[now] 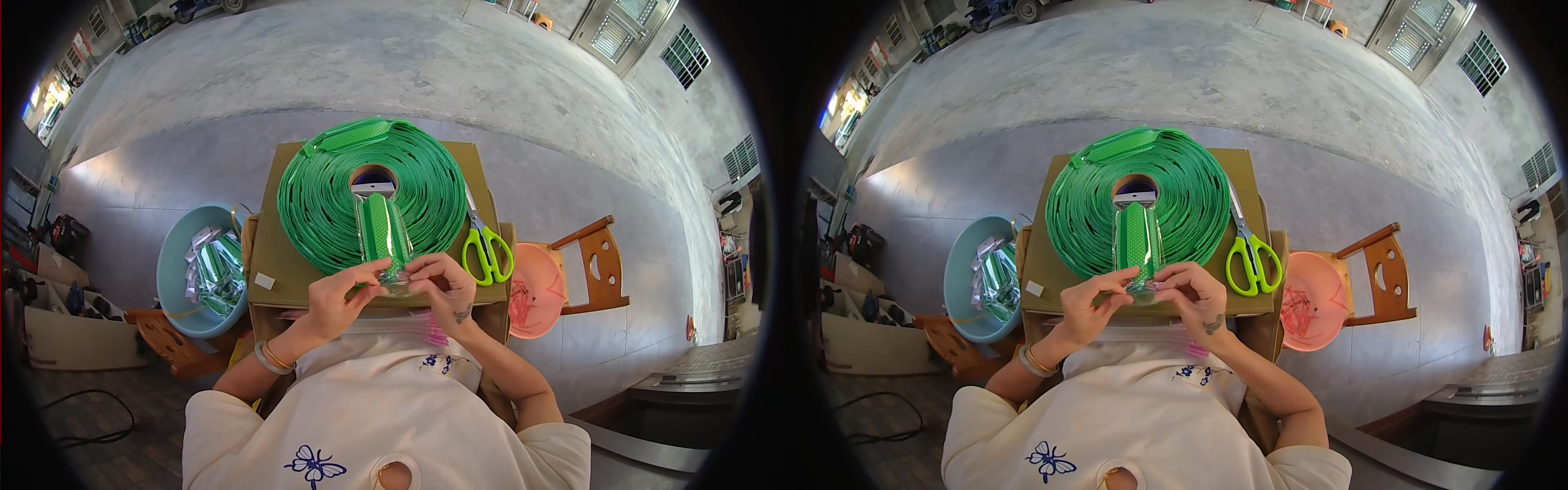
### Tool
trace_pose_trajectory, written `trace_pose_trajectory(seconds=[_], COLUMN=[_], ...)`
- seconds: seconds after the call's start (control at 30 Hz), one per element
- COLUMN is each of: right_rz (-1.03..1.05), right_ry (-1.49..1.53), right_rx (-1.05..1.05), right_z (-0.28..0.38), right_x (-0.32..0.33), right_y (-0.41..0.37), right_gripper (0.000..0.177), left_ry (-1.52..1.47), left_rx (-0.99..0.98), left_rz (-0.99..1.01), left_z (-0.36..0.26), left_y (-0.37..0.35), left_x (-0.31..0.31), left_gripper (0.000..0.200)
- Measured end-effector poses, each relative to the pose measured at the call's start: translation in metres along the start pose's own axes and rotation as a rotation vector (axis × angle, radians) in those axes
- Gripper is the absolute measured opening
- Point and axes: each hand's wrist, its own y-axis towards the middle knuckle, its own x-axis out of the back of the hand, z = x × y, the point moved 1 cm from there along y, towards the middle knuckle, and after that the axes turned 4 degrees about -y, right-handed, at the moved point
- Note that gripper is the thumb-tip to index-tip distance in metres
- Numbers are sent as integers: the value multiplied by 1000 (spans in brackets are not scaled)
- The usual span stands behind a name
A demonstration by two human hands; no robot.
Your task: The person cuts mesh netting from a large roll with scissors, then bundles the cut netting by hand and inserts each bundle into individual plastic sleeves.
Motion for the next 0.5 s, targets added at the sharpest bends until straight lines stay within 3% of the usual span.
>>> trace_pose_trajectory(seconds=[0.1, 0.3, 0.4, 0.5], right_rz=[-107, -75, -89, -127], right_ry=[101, 352, 358, 334], right_rx=[-194, -702, -752, -744], right_z=[2, 15, 8, 1], right_x=[-10, -13, -16, -18], right_y=[0, 4, -1, -5], right_gripper=[9, 15, 16, 17], left_ry=[-245, -352, -792, -810], left_rx=[408, 482, 938, 1045], left_rz=[-107, -224, -198, -233], left_z=[-3, 11, 1, -4], left_y=[-1, -14, -15, -17], left_x=[-1, -2, 2, 2], left_gripper=[11, 9, 12, 14])
